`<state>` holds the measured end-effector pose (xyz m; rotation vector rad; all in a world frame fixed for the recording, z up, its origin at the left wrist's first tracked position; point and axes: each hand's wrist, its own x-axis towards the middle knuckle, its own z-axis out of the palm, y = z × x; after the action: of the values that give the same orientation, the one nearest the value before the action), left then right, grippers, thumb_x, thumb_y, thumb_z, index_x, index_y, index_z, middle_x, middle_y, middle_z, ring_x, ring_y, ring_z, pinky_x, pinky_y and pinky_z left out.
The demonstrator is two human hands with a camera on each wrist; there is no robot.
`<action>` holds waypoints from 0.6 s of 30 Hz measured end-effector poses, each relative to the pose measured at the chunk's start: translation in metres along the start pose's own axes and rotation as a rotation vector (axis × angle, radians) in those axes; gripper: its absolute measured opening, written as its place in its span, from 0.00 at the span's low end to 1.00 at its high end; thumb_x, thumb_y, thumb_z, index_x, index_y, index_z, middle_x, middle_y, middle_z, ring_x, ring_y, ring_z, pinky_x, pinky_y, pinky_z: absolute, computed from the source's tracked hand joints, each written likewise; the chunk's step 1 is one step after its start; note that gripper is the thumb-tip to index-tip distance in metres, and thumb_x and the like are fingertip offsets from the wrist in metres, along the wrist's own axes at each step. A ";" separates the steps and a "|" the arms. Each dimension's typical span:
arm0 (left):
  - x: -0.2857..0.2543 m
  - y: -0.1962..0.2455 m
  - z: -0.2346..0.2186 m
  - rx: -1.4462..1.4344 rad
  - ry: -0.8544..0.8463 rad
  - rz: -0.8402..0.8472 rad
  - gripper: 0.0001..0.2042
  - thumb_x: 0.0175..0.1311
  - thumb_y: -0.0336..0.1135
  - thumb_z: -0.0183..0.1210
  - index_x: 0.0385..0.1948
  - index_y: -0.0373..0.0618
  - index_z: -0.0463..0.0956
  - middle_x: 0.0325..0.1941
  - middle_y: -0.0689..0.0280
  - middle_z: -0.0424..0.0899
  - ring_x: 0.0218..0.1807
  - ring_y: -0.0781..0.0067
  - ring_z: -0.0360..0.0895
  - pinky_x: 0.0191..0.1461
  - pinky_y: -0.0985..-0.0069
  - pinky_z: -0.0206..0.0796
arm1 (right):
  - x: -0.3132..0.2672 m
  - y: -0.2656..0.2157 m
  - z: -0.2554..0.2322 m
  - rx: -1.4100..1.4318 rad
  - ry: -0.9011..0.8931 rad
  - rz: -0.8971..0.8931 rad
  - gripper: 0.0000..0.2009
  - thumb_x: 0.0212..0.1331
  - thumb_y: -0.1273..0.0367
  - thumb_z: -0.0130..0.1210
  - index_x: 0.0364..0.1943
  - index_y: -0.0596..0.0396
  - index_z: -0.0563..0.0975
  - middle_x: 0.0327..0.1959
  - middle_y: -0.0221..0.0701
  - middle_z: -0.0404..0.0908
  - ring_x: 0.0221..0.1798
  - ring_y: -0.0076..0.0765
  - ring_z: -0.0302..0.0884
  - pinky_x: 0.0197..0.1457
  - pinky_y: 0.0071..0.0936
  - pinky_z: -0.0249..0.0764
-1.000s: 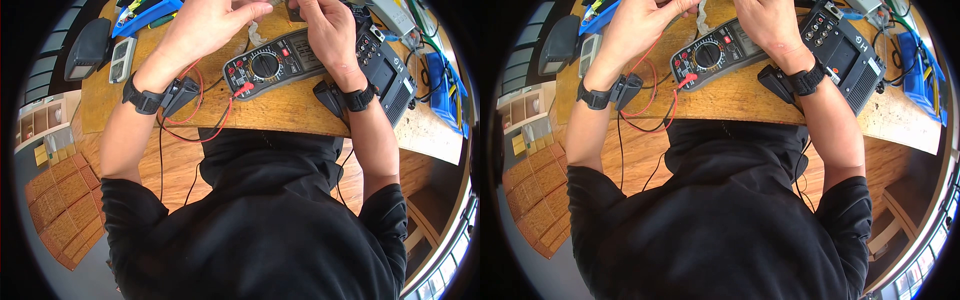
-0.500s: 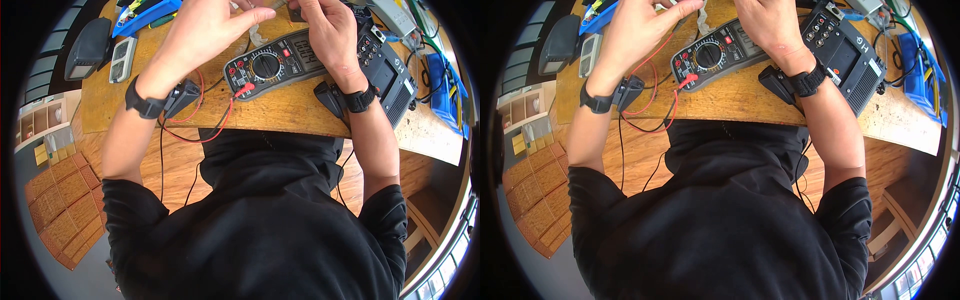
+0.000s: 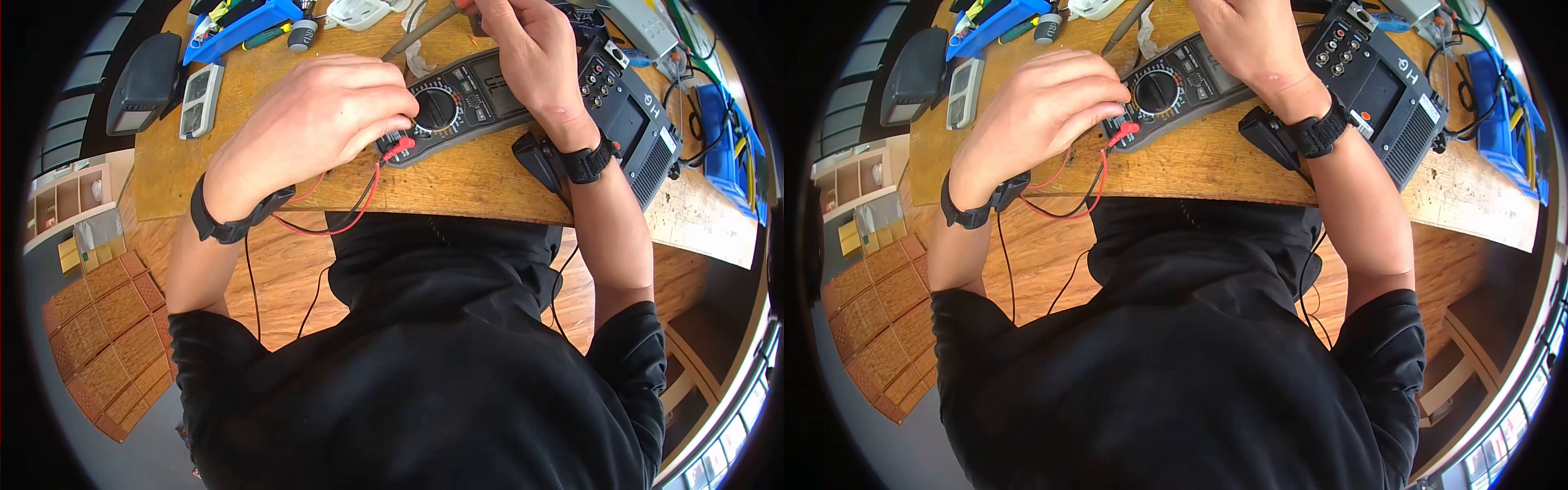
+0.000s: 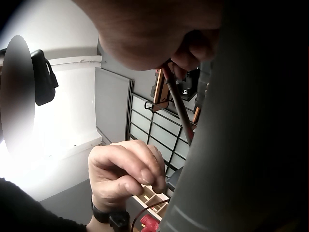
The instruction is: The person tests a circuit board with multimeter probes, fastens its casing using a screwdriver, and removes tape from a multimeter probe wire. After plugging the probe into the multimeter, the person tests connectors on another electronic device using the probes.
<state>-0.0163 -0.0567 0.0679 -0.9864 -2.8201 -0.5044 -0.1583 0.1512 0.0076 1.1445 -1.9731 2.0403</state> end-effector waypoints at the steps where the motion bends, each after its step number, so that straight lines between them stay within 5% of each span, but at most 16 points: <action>1: -0.001 -0.001 0.001 0.001 0.001 0.000 0.08 0.61 0.26 0.71 0.39 0.38 0.84 0.40 0.60 0.86 0.42 0.54 0.85 0.45 0.62 0.77 | 0.000 -0.004 -0.002 -0.052 -0.018 0.036 0.17 0.84 0.66 0.52 0.39 0.65 0.83 0.29 0.29 0.84 0.35 0.19 0.75 0.37 0.25 0.73; 10: -0.001 -0.008 0.008 -0.137 -0.090 0.086 0.12 0.57 0.23 0.69 0.43 0.42 0.88 0.41 0.63 0.88 0.42 0.57 0.84 0.46 0.64 0.76 | 0.000 -0.018 -0.001 -0.079 0.003 0.077 0.17 0.84 0.65 0.52 0.38 0.65 0.83 0.29 0.30 0.85 0.34 0.20 0.75 0.37 0.25 0.72; 18: 0.005 -0.009 0.009 -0.042 -0.145 0.181 0.07 0.54 0.26 0.70 0.35 0.44 0.88 0.39 0.68 0.89 0.38 0.60 0.83 0.44 0.67 0.74 | 0.001 -0.017 -0.002 -0.088 -0.003 0.097 0.18 0.84 0.65 0.52 0.37 0.65 0.83 0.29 0.30 0.84 0.33 0.20 0.75 0.37 0.25 0.72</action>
<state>-0.0264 -0.0572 0.0578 -1.3219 -2.8150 -0.4915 -0.1506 0.1551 0.0229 1.0546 -2.1367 1.9738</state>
